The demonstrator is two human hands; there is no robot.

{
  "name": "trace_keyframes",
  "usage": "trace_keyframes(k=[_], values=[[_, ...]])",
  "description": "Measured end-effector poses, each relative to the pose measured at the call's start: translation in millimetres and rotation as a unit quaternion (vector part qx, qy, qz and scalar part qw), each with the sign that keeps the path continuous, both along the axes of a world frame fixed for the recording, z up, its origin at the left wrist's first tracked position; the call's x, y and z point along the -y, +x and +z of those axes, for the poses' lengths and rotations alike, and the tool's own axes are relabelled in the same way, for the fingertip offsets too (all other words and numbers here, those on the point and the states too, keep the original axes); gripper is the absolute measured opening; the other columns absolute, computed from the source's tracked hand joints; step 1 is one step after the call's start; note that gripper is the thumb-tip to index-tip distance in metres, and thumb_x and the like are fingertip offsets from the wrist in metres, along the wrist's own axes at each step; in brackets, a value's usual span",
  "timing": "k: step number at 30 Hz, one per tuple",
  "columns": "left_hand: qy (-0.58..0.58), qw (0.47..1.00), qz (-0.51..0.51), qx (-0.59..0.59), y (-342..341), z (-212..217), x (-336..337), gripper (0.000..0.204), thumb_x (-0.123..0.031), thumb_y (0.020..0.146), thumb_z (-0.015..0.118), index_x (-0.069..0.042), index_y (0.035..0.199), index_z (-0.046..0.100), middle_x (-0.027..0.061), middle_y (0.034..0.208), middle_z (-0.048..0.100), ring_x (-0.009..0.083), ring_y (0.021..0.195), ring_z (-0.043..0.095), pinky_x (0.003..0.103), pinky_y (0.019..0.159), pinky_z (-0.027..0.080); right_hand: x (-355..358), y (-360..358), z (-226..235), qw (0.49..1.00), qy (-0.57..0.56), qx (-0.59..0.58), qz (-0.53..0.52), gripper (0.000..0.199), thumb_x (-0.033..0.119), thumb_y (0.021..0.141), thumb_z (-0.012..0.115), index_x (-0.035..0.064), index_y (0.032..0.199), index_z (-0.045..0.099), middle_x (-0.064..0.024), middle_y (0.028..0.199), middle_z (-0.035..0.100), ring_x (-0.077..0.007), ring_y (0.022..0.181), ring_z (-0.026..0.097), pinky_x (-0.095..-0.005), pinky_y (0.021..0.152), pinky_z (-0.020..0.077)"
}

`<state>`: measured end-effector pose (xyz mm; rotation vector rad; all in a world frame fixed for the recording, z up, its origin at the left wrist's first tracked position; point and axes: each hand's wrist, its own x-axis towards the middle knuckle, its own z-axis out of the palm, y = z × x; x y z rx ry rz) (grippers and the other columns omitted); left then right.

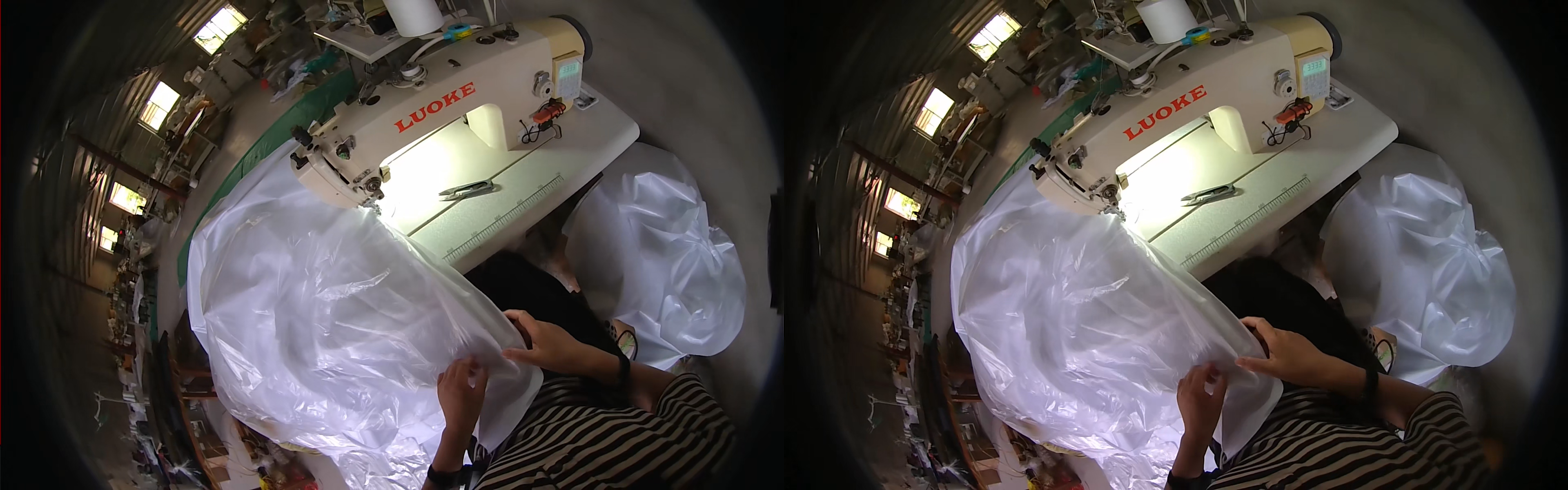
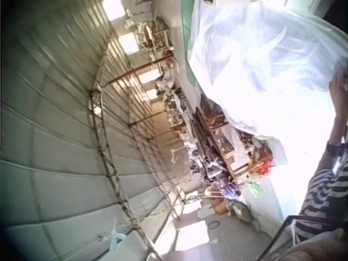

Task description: The person is sewing large pieces of white plastic/fabric using an industrial sewing machine.

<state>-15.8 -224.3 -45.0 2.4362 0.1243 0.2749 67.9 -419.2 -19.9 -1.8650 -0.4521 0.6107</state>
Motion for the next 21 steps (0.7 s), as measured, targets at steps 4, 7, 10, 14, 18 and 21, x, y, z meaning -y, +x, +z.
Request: trace_keyframes(k=[4,7,10,14,18,21], values=[[-0.028,0.999,-0.031,0.024,-3.4,6.8,7.2,0.008,-0.005,0.08,0.07,-0.008,0.086,0.065,0.0046,0.083,0.067,0.0238,0.078,0.064,0.037,0.074,0.046,-13.1,12.1,-0.5,0.986,-0.048,0.159,-0.012,0.054,0.035,0.092,0.062,-0.0035,0.127,0.05,-0.0235,0.106,0.066,-0.0345,0.09,0.068,-0.0388,0.08,0.0529],[-0.163,0.984,-0.063,0.037,-0.4,23.3,21.1,0.011,0.003,0.08,0.069,-0.005,0.088,0.067,0.0074,0.085,0.069,0.0243,0.074,0.065,0.035,0.072,0.048,-9.2,17.5,1.8,0.999,-0.029,0.029,0.005,0.052,0.035,0.091,0.063,-0.0023,0.126,0.053,-0.023,0.106,0.066,-0.0341,0.092,0.068,-0.0385,0.08,0.0529],[-0.141,0.985,-0.1,0.019,14.1,31.6,33.9,0.01,-0.002,0.081,0.069,-0.005,0.09,0.067,0.01,0.085,0.068,0.0276,0.073,0.064,0.037,0.073,0.049,-9.6,19.4,3.5,0.998,0.047,-0.013,-0.03,0.05,0.031,0.091,0.063,-0.0012,0.128,0.053,-0.0224,0.101,0.067,-0.034,0.089,0.068,-0.0382,0.079,0.0533],[-0.088,0.974,-0.21,-0.001,13.3,25.3,37.1,0.013,-0.005,0.081,0.069,-0.005,0.094,0.067,0.0114,0.083,0.067,0.0305,0.073,0.064,0.037,0.073,0.049,-20.8,21.3,0.1,0.984,-0.008,0.171,-0.057,0.047,0.025,0.093,0.06,-0.0016,0.131,0.05,-0.0221,0.099,0.068,-0.0309,0.088,0.069,-0.0358,0.078,0.0536],[-0.336,0.851,-0.252,-0.314,-46.4,-13.4,-26.9,0.015,-0.014,0.094,0.063,-0.003,0.101,0.069,0.0054,0.082,0.068,0.0168,0.072,0.065,0.03,0.067,0.051,-22.2,22.0,-0.3,0.976,-0.058,0.209,-0.027,0.051,0.017,0.091,0.06,0.0,0.137,0.045,-0.0218,0.092,0.068,-0.0336,0.081,0.069,-0.0399,0.071,0.0553],[-0.243,0.859,0.068,-0.445,-95.1,-85.1,-88.3,0.024,-0.024,0.098,0.058,-0.007,0.11,0.069,0.0109,0.088,0.072,0.0213,0.078,0.071,0.029,0.071,0.056,-21.1,16.8,1.1,0.973,-0.125,0.196,0.011,0.062,0.012,0.087,0.064,0.0077,0.144,0.039,-0.0208,0.091,0.068,-0.0334,0.078,0.07,-0.0392,0.067,0.0565]])
